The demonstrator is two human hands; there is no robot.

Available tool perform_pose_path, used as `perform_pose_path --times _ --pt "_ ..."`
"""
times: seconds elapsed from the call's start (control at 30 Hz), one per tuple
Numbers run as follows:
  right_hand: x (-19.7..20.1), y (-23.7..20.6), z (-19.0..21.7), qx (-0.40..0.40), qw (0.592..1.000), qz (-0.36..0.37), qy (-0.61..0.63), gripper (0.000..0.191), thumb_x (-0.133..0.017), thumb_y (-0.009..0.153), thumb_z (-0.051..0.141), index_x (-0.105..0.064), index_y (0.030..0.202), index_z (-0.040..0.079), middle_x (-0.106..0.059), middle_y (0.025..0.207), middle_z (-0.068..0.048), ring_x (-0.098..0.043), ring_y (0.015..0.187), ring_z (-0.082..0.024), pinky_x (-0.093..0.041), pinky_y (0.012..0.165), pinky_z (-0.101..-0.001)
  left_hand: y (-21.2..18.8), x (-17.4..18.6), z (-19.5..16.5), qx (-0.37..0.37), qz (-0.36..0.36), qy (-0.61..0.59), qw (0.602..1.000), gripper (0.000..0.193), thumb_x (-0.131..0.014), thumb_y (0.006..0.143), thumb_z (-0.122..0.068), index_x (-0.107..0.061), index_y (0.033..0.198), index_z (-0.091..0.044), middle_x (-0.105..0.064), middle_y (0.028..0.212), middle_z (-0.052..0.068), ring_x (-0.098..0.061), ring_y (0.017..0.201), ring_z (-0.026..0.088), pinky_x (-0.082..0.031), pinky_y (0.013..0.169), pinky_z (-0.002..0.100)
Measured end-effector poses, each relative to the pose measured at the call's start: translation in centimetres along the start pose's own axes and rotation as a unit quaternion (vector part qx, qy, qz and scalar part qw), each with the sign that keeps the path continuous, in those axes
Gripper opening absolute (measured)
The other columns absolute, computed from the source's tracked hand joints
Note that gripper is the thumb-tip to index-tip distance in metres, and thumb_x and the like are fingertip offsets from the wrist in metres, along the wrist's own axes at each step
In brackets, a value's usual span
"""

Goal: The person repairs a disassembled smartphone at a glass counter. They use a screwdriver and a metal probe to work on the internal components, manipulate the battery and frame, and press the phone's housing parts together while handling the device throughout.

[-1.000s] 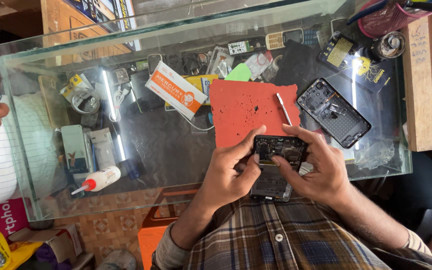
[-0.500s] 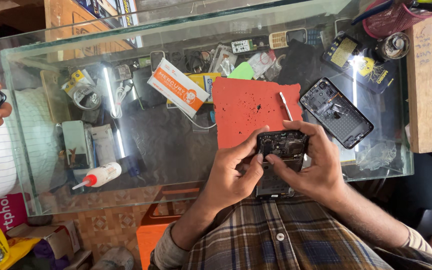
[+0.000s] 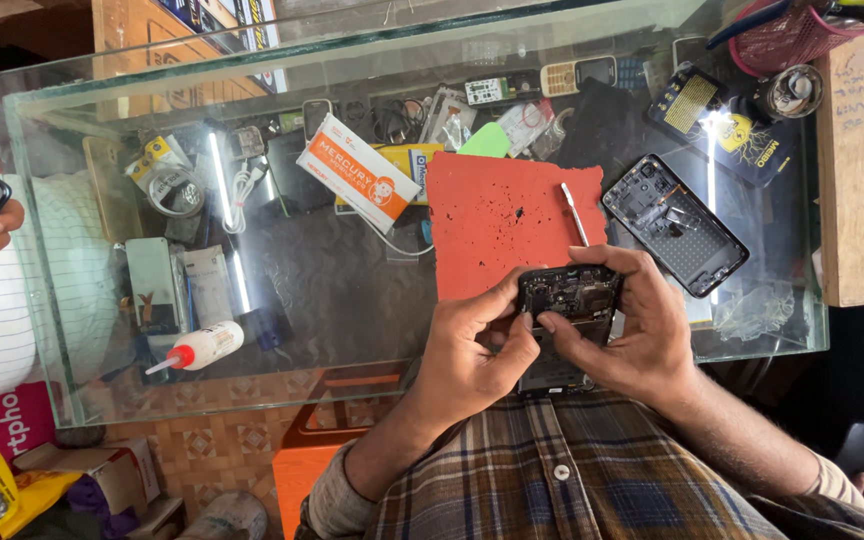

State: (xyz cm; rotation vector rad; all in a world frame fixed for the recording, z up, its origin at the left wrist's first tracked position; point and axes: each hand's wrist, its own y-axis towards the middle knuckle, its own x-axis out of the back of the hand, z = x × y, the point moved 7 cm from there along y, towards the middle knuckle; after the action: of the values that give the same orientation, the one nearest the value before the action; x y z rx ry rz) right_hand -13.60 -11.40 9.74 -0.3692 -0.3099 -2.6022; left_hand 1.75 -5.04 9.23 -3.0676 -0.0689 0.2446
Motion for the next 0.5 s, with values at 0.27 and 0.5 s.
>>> perform_pose_path --times 0.27,0.5 --pt "0.12 0.00 0.05 -0.013 1.000 0.020 -0.005 0.066 -0.085 0.078 0.004 -0.050 0.133 -0.009 -0.068 0.110 -0.011 -0.071 0.099 -0.013 -0.060 0.085 -0.0251 0.04 -0.07 0.19 0.002 0.009 -0.005 1.000 0.044 -0.058 0.094 0.008 -0.061 0.139 0.005 -0.054 0.083 -0.007 -0.047 0.069 -0.003 -0.041 0.058 0.017" --pt "0.15 0.01 0.06 -0.005 1.000 0.015 -0.017 0.065 -0.085 0.079 0.004 -0.050 0.132 -0.009 -0.070 0.109 -0.011 -0.072 0.098 -0.012 -0.061 0.084 -0.0245 -0.08 -0.11 -0.23 -0.013 0.002 -0.002 1.000 0.043 -0.057 0.097 0.008 -0.060 0.140 0.004 -0.055 0.086 -0.006 -0.047 0.071 -0.002 -0.042 0.059 0.018"
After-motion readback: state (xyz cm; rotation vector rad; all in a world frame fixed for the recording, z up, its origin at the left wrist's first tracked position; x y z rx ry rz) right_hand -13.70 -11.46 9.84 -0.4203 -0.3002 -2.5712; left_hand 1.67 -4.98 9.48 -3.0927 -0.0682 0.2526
